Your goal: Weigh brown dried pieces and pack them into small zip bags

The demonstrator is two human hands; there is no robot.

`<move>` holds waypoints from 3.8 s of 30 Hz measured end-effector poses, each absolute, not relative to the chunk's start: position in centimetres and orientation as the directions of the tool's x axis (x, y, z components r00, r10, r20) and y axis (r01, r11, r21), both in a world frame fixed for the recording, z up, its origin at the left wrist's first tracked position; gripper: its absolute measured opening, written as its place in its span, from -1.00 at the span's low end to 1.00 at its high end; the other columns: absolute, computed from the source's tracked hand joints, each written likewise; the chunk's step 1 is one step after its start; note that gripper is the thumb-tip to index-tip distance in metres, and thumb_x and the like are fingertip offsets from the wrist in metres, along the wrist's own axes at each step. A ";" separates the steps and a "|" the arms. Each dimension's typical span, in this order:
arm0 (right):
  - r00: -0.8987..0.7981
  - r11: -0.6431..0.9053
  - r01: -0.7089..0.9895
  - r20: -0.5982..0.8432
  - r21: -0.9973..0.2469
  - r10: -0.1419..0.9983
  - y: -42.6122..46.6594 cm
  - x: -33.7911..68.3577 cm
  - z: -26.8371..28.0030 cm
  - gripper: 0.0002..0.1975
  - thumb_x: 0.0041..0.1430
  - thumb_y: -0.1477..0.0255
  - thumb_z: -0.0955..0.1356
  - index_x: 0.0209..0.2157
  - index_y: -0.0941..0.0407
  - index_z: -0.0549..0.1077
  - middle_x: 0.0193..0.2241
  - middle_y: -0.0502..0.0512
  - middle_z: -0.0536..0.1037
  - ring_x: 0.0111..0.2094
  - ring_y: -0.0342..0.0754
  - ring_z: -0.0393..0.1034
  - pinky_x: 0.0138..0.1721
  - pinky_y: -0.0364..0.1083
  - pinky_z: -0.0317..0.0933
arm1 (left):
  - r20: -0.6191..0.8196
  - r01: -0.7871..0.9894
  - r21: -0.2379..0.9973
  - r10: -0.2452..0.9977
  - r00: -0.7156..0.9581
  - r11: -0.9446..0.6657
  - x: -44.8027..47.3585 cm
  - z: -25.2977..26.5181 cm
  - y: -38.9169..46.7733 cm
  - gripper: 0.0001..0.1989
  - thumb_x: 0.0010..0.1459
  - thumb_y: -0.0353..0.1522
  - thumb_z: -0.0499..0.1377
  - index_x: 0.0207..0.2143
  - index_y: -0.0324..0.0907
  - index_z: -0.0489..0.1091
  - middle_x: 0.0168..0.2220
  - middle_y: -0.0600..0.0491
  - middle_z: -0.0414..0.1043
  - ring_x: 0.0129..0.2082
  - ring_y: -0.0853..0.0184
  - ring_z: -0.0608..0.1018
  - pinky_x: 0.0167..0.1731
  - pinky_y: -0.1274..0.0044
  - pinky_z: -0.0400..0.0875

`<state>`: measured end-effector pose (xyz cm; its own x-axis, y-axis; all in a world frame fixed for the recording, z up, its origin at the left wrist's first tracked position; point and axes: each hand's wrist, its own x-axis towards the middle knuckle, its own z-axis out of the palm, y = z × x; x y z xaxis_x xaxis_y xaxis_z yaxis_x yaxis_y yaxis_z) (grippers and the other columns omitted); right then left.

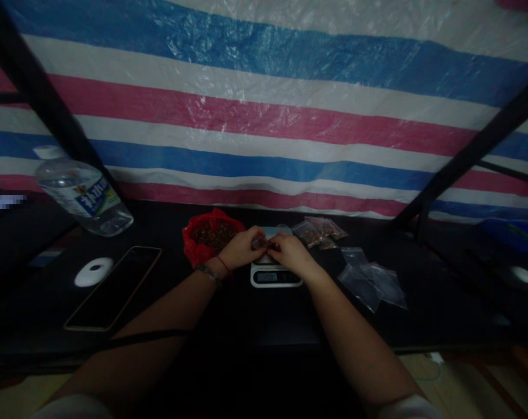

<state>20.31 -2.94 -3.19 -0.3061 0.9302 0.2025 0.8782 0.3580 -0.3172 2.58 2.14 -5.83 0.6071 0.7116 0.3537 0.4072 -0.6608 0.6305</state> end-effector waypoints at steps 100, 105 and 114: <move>-0.167 0.309 0.865 0.353 -0.396 0.921 -1.5 16.3 -0.9 -0.90 0.10 0.46 0.36 -0.37 0.10 0.56 -0.35 0.09 0.58 -0.32 -0.06 0.44 -0.24 -0.13 0.22 | 0.091 -0.723 0.625 0.893 0.440 0.293 -0.3 -5.1 4.1 -0.57 0.10 -0.07 0.11 -0.24 -0.27 0.41 -0.51 0.07 0.35 -0.61 0.44 0.36 -0.62 0.59 0.22; -0.065 0.383 0.734 0.503 -0.561 0.862 0.0 15.1 2.2 -0.90 0.08 0.42 0.38 -0.35 0.11 0.53 -0.43 0.03 0.57 -0.41 -0.10 0.42 -0.35 -0.14 0.22 | 0.085 -0.590 0.737 0.821 0.565 0.330 0.4 -6.2 3.7 -0.66 0.05 -0.15 0.22 -0.27 -0.26 0.45 -0.49 0.04 0.40 -0.56 0.43 0.39 -0.57 0.59 0.23; -0.187 0.461 0.796 0.566 -0.391 0.803 -2.0 12.8 2.4 -0.82 0.21 0.44 0.30 -0.37 0.15 0.53 -0.38 0.12 0.53 -0.27 -0.06 0.38 -0.21 -0.10 0.20 | 0.021 -0.649 0.632 0.828 0.561 0.424 0.0 -5.6 3.8 -0.61 0.12 -0.08 0.15 -0.32 -0.25 0.46 -0.50 0.04 0.42 -0.58 0.41 0.43 -0.56 0.58 0.29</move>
<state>12.81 -2.01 2.37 -0.1869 0.8028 0.5662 0.7961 0.4614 -0.3915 0.00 3.78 -5.58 0.5609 0.8276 0.0209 -0.6490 0.4239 0.6317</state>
